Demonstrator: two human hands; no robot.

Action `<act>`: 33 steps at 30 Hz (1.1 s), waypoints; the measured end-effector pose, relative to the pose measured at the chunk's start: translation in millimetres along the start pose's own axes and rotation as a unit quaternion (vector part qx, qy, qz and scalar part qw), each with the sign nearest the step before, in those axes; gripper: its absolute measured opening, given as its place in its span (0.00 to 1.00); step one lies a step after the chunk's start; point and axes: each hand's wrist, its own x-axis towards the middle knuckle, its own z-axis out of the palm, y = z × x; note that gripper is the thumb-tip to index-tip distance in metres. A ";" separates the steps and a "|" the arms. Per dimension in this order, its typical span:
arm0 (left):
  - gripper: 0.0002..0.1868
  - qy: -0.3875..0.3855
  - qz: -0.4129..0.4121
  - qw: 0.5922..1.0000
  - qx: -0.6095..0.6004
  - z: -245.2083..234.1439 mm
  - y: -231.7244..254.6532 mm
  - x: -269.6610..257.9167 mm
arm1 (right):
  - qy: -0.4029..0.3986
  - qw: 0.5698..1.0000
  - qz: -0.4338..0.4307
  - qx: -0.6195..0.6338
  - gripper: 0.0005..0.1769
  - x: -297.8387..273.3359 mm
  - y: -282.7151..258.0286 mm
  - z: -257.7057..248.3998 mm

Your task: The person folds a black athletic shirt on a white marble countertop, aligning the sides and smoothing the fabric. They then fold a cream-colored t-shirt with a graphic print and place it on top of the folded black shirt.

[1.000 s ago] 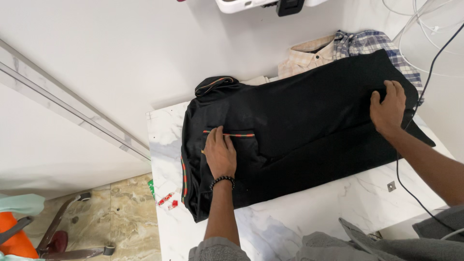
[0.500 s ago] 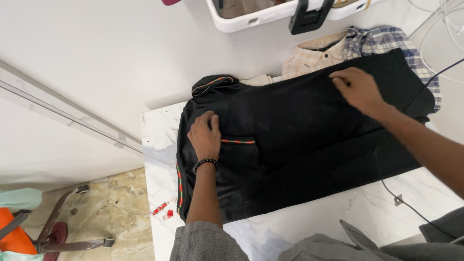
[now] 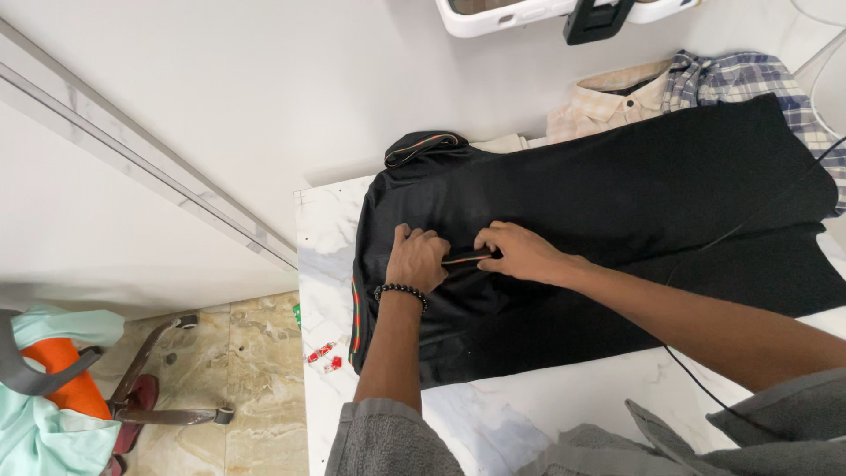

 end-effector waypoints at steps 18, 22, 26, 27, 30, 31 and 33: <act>0.10 0.097 0.004 0.995 0.013 15.2 28.4 -108.4 | 0.059 0.998 0.009 0.011 0.06 -57.0 -15.0 36.8; 0.16 0.118 0.018 0.993 0.007 25.2 41.2 -117.1 | 0.083 0.996 -0.012 -0.007 0.08 -62.2 -11.4 43.0; 0.17 0.049 -0.020 0.999 0.001 33.3 55.0 -124.7 | 0.110 0.993 -0.041 -0.030 0.09 -64.7 -12.2 44.9; 0.19 0.052 -0.020 0.998 0.005 32.5 56.6 -127.3 | 0.111 0.992 -0.043 -0.030 0.10 -65.7 -13.4 43.1; 0.21 0.013 -0.032 0.998 -0.050 23.7 55.7 -131.3 | 0.112 0.994 -0.010 -0.002 0.12 -73.4 -18.9 34.8; 0.21 -0.007 -0.037 0.996 -0.080 20.1 54.0 -133.0 | 0.110 0.993 0.027 0.024 0.13 -78.4 -20.8 31.3; 0.19 0.006 -0.104 0.973 -0.206 15.7 48.6 -138.2 | 0.101 0.989 0.090 0.064 0.12 -84.6 -26.4 28.8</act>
